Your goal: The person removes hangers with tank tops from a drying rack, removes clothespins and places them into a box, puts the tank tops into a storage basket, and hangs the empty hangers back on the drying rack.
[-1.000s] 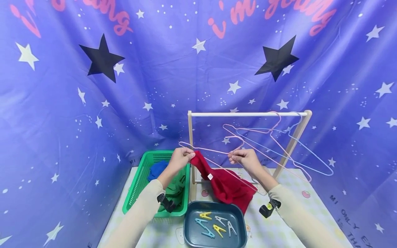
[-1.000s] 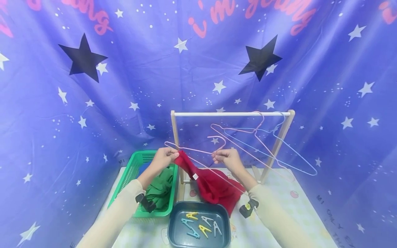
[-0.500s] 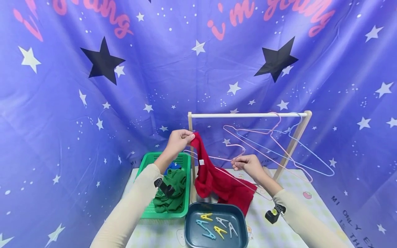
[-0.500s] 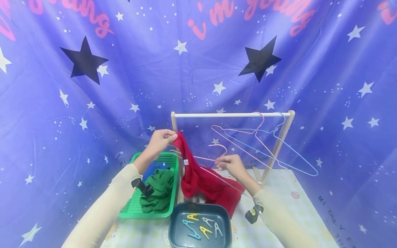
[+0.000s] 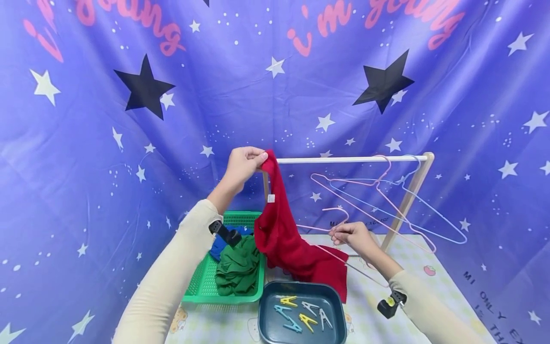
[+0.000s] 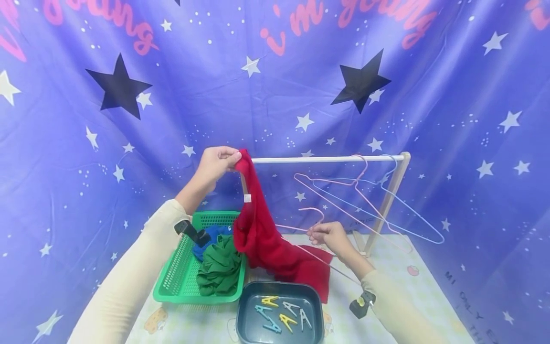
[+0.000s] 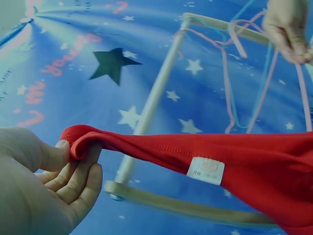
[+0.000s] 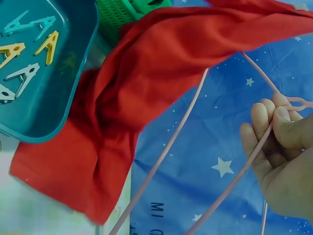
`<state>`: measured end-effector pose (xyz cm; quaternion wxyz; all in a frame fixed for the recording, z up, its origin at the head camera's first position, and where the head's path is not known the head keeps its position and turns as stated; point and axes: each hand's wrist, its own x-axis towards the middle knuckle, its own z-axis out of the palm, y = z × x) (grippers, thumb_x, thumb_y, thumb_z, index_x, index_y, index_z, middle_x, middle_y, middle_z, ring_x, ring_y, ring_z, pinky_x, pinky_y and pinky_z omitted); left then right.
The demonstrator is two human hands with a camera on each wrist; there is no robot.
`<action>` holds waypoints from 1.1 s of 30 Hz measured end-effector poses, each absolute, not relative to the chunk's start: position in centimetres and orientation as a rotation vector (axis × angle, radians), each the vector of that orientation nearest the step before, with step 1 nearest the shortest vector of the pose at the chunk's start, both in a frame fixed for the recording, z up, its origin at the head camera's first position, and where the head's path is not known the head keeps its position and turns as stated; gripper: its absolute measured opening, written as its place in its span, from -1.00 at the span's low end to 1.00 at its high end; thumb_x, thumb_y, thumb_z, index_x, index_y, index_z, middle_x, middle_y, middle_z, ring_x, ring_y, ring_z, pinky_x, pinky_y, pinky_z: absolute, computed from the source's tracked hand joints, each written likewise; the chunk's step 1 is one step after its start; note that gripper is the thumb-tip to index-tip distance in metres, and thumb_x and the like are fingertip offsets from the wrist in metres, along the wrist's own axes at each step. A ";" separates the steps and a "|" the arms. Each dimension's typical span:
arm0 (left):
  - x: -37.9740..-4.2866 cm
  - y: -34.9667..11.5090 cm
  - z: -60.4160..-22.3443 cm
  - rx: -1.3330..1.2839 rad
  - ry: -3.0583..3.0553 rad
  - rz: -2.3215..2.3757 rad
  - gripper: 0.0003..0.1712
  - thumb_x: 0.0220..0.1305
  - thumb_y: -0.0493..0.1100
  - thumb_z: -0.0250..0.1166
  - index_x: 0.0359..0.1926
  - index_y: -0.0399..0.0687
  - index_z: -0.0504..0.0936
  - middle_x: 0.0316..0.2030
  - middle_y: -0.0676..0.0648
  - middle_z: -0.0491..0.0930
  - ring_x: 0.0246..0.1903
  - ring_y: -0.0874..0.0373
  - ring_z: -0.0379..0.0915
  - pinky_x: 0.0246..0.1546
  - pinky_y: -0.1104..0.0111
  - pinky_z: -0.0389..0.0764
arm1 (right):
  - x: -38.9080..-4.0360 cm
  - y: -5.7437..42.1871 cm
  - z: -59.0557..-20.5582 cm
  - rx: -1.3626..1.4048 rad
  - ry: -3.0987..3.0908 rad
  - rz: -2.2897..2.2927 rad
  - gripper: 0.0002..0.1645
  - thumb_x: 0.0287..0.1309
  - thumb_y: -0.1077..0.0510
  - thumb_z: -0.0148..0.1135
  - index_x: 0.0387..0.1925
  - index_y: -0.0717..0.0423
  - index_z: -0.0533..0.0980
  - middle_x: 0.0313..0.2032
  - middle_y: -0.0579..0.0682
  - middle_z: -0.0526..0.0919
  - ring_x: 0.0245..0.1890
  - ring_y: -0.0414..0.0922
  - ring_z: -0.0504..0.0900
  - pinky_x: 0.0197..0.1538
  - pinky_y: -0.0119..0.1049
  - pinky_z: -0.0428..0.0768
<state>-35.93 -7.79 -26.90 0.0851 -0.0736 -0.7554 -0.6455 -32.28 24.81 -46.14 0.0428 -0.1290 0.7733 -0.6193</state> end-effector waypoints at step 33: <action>-34.5 -11.3 -9.7 -0.044 -1.829 -2.370 -0.64 0.34 -0.35 0.32 0.15 -0.28 0.67 -0.16 -0.11 0.73 -0.28 0.10 0.69 0.08 0.28 0.68 | -31.9 25.8 -47.3 -0.323 2.355 -1.923 -0.72 0.28 0.53 0.12 -0.07 0.80 0.48 -0.16 0.41 0.73 -0.40 -0.28 0.75 -0.19 -0.34 0.76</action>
